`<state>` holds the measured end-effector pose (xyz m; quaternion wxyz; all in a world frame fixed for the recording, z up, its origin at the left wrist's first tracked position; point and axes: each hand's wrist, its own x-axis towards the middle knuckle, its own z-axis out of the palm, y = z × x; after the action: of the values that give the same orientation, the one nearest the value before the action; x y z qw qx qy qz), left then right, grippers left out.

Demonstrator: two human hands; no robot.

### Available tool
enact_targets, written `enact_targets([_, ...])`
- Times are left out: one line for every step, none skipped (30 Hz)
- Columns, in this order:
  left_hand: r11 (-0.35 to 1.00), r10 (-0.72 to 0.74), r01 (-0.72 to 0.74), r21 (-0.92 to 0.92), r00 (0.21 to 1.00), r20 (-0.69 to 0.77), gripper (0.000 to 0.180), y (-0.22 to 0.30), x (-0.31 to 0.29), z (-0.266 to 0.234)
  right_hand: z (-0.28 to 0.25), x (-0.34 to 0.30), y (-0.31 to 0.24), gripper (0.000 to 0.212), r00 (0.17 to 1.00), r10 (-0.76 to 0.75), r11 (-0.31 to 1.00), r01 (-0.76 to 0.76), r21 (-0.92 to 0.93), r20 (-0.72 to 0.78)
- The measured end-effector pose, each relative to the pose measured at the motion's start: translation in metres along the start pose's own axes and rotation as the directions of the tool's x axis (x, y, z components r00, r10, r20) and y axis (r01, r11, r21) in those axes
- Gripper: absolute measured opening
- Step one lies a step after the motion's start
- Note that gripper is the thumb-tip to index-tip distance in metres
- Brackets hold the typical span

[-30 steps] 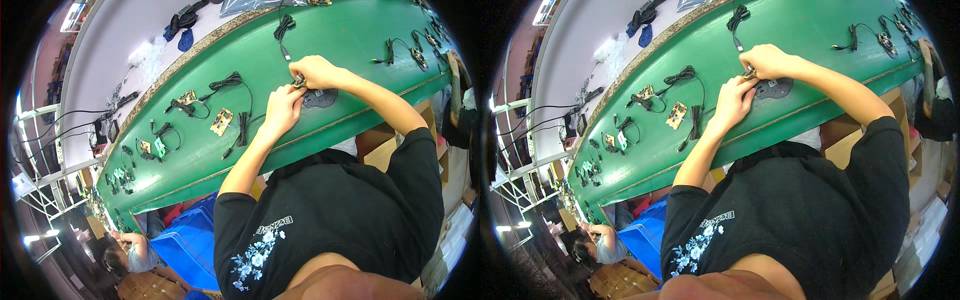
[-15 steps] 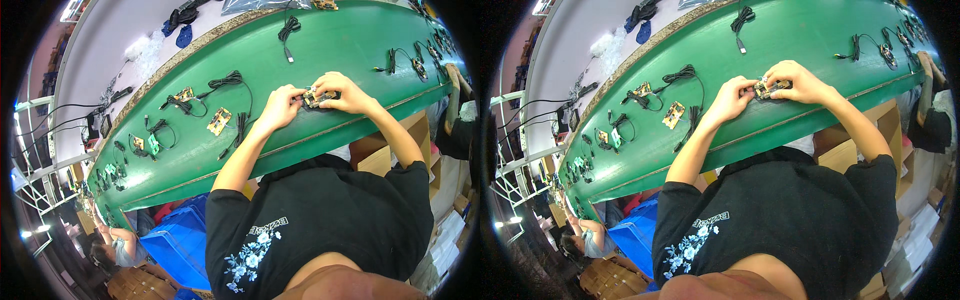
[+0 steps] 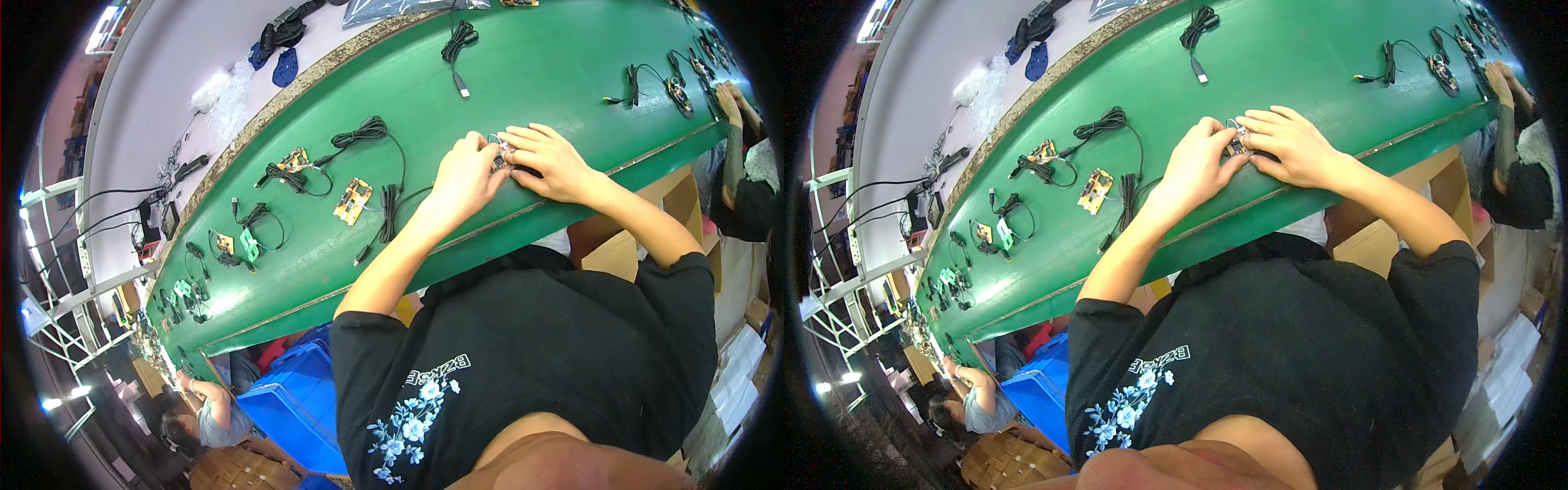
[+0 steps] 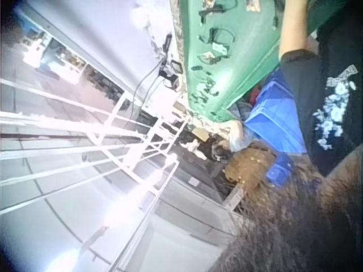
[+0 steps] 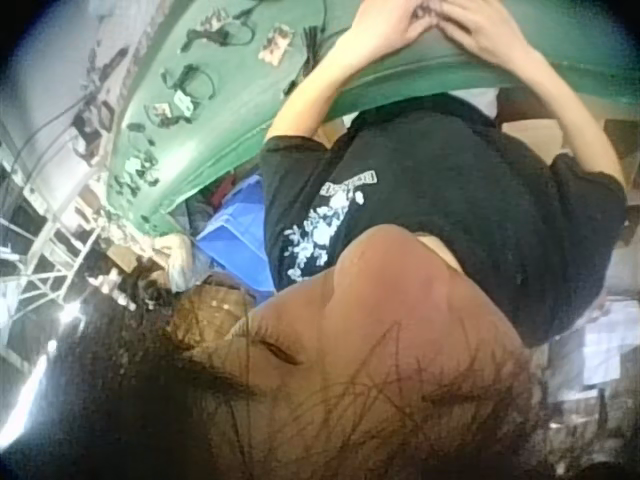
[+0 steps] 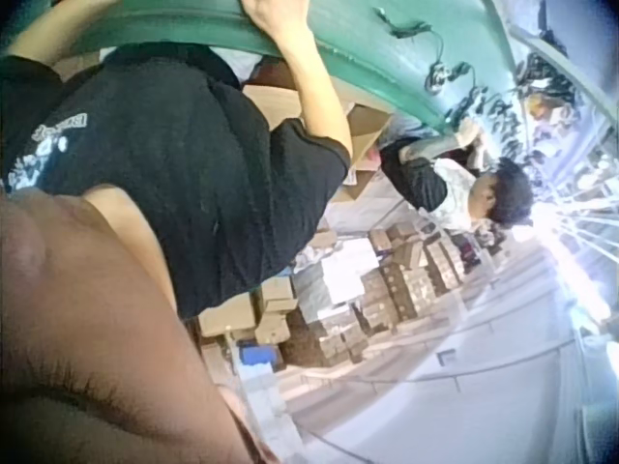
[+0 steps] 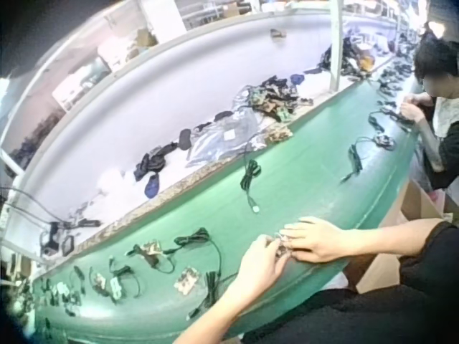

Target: The person assembles a computer mouse by hand, attaching a PCB and other components onto a mouse base plate.

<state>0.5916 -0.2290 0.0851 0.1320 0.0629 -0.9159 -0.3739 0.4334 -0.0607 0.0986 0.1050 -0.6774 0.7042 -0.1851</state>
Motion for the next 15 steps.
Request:
enact_targets([0.998,-0.013,0.011,0.058,0.999,0.037,0.036,0.001,0.002,0.001,-0.004,0.001,0.002,0.034,0.999,-0.001,0.997,-0.002,0.077,0.045])
enact_targets([0.993,-0.029,0.02,0.116,0.997,0.074,0.035,0.002,0.004,0.001,-0.008,0.003,0.005,0.033,0.996,-0.006,0.988,-0.008,0.154,0.091])
enact_targets([0.993,-0.027,0.018,0.115,0.997,0.073,0.035,0.003,0.006,0.001,-0.015,0.006,0.012,0.034,0.994,0.045,0.984,-0.06,0.167,0.096])
enact_targets([0.988,-0.025,0.013,0.156,0.997,0.075,0.035,0.005,0.007,0.001,-0.02,0.005,0.017,0.034,0.989,0.102,0.976,-0.12,0.18,0.104])
enact_targets([0.981,-0.024,0.008,0.196,0.997,0.078,0.034,0.007,0.007,0.001,-0.022,0.002,0.021,0.035,0.994,0.091,0.993,-0.094,0.064,0.06])
enact_targets([0.982,-0.023,0.007,0.19,0.996,0.082,0.034,0.008,0.005,0.003,-0.02,-0.001,0.019,0.035,0.993,0.097,0.993,-0.101,0.065,0.064])
enact_targets([0.978,-0.028,0.014,0.208,0.998,0.063,0.035,0.01,0.005,0.006,-0.018,-0.003,0.016,0.036,0.99,0.125,0.991,-0.128,0.028,0.071])
enact_targets([0.974,-0.033,0.022,0.227,0.998,0.045,0.035,0.011,0.004,0.008,-0.014,-0.007,0.014,0.037,0.985,0.153,0.988,-0.153,-0.008,0.078])
enact_targets([0.974,-0.037,0.025,0.227,0.998,0.047,0.035,0.012,0.005,0.009,-0.008,-0.011,0.012,0.038,0.984,0.179,0.984,-0.178,-0.019,0.027])
enact_targets([0.978,-0.042,0.034,0.208,0.999,0.031,0.036,0.013,0.006,0.008,-0.007,-0.01,0.012,0.038,0.983,0.184,0.983,-0.184,-0.014,0.027])
enact_targets([0.981,-0.046,0.043,0.189,0.999,0.014,0.037,0.013,0.006,0.008,-0.007,-0.01,0.011,0.036,0.983,0.184,0.983,-0.184,-0.02,-0.006])
enact_targets([0.981,-0.045,0.04,0.19,0.999,0.021,0.037,0.01,0.008,0.007,-0.006,-0.009,0.011,0.035,0.982,0.183,0.983,-0.184,-0.027,-0.038])
enact_targets([0.987,-0.087,0.083,0.137,0.996,0.021,0.038,0.008,0.01,0.005,-0.006,-0.009,0.011,0.035,0.982,0.183,0.983,-0.184,-0.022,-0.039])
enact_targets([0.989,-0.127,0.125,0.085,0.992,0.023,0.04,0.007,0.011,0.005,-0.005,-0.009,0.011,0.034,0.981,0.185,0.982,-0.186,-0.012,-0.062])
enact_targets([0.988,-0.127,0.124,0.089,0.992,0.026,0.04,0.008,0.009,0.006,-0.005,-0.01,0.011,0.033,0.979,0.186,0.982,-0.187,-0.003,-0.085])
